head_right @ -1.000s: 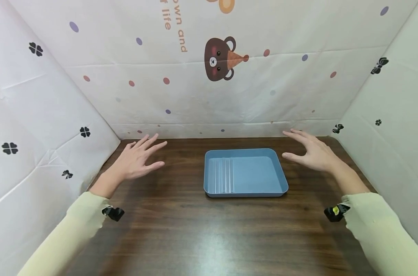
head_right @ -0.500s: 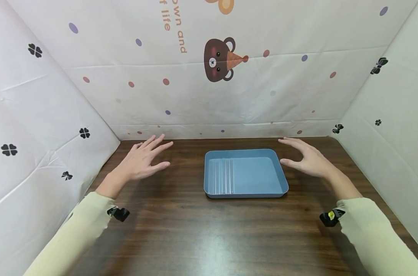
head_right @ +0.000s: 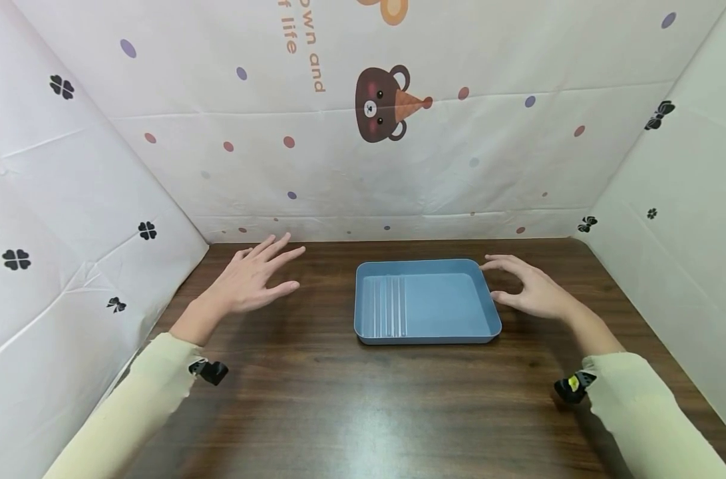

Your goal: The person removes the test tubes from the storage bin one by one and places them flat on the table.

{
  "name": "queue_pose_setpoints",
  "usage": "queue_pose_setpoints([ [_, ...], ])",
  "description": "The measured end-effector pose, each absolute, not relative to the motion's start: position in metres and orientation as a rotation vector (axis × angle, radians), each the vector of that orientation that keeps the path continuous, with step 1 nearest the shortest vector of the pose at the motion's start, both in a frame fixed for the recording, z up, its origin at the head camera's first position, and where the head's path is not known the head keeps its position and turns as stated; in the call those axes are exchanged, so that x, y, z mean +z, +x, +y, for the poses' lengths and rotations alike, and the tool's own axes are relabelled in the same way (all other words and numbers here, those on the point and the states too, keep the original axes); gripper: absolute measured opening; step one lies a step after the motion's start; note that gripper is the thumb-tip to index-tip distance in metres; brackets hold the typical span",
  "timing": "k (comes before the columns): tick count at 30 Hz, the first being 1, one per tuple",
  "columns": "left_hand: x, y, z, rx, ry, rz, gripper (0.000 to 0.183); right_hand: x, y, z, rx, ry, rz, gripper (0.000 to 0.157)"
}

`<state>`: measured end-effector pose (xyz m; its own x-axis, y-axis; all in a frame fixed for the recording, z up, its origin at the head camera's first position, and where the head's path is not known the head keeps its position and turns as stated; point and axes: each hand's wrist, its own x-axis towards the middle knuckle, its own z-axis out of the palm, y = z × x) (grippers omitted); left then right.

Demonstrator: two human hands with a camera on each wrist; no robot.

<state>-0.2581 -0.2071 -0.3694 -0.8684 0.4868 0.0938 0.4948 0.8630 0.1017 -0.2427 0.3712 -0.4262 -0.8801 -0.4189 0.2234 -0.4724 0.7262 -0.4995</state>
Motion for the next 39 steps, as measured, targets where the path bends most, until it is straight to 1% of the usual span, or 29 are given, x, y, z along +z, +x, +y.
queue_pose_setpoints([
  [5,-0.371,-0.257,-0.206,-0.232,-0.793,-2.974,0.077,-0.433,-0.240,0.371,0.863,0.765,-2.817,0.049],
  [12,-0.373,-0.258,-0.201,-0.282,-0.803,-2.996,0.077,-0.440,-0.237,0.372,0.774,0.754,-2.843,0.049],
  [19,-0.371,-0.258,-0.196,-0.299,-0.803,-3.009,0.077,-0.446,-0.237,0.373,0.799,0.772,-2.844,0.047],
  [35,-0.375,-0.259,-0.193,-0.337,-0.839,-3.011,0.077,-0.456,-0.239,0.378,0.963,0.899,-2.750,0.052],
  [39,-0.376,-0.260,-0.192,-0.335,-0.845,-3.012,0.077,-0.455,-0.240,0.378,0.962,0.879,-2.785,0.047],
])
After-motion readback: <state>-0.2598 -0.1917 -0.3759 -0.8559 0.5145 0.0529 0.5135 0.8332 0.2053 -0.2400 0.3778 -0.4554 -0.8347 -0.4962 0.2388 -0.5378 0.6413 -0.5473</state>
